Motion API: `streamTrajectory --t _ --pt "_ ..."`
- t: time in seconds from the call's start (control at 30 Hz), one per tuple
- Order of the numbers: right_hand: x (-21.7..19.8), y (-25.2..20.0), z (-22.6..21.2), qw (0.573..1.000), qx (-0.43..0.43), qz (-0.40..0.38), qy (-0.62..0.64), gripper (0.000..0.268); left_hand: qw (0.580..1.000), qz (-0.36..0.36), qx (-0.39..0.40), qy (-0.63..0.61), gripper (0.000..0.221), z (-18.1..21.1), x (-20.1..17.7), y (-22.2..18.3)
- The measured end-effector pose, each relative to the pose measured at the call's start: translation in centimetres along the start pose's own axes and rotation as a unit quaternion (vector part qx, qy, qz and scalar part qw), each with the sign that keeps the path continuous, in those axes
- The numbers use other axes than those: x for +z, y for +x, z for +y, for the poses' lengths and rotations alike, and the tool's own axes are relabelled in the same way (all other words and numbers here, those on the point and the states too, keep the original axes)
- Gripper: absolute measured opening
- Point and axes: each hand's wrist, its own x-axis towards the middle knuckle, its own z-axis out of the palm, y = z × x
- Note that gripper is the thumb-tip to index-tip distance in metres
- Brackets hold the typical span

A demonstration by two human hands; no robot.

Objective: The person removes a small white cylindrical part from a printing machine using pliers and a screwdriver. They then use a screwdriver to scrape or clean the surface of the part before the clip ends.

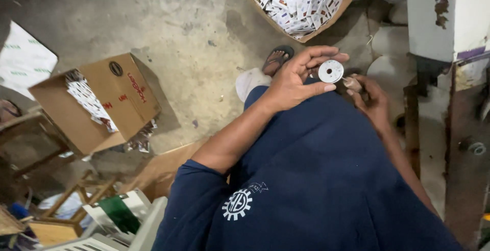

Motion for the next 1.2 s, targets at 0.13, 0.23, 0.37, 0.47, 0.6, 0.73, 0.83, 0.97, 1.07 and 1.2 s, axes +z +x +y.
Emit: streamTrajectory --t 0.13,0.23,0.37,0.47,0.6,0.73,0.83,0.97,1.07,1.2 --pt "-0.7 0.2 -1.7 0.995 0.057 -0.038 -0.066 0.041 0.999 0.014 0.025 0.026 0.065 0.6 -0.5 -0.8" --pt "-1.0 0.3 -0.9 0.996 0.007 -0.053 0.069 0.041 0.998 0.031 0.035 0.038 0.062 0.9 -0.6 -1.3" --pt "-0.7 1.0 -1.1 0.995 0.045 -0.081 -0.036 0.042 0.974 0.098 0.069 0.195 0.053 2.2 -0.2 -2.2" --pt "0.4 1.4 2.1 0.996 0.022 -0.092 -0.006 0.042 0.952 0.137 0.085 0.26 0.052 2.8 -0.1 -2.8" --pt "1.2 1.9 1.2 0.993 0.038 -0.114 0.013 0.038 0.937 0.184 0.091 0.283 0.05 2.9 0.3 -3.6" --pt "1.9 2.3 3.1 0.987 0.054 -0.147 0.031 0.042 0.922 0.228 0.102 0.297 0.05 2.9 0.6 -4.4" --pt "2.1 2.6 2.1 0.979 0.019 -0.171 0.111 0.042 0.909 0.25 0.094 0.32 0.049 3.1 0.8 -4.9" --pt "2.4 3.2 1.3 0.98 0.064 -0.187 -0.008 0.041 0.864 0.277 0.148 0.393 0.047 2.7 1.0 -5.2" --pt "2.6 3.5 0.9 0.978 0.081 -0.193 -0.015 0.038 0.857 0.286 0.139 0.406 0.047 2.5 1.1 -5.1" --pt "3.1 4.3 -2.0 0.973 0.04 -0.192 0.117 0.043 0.846 0.282 0.122 0.436 0.047 2.7 1.1 -4.9"
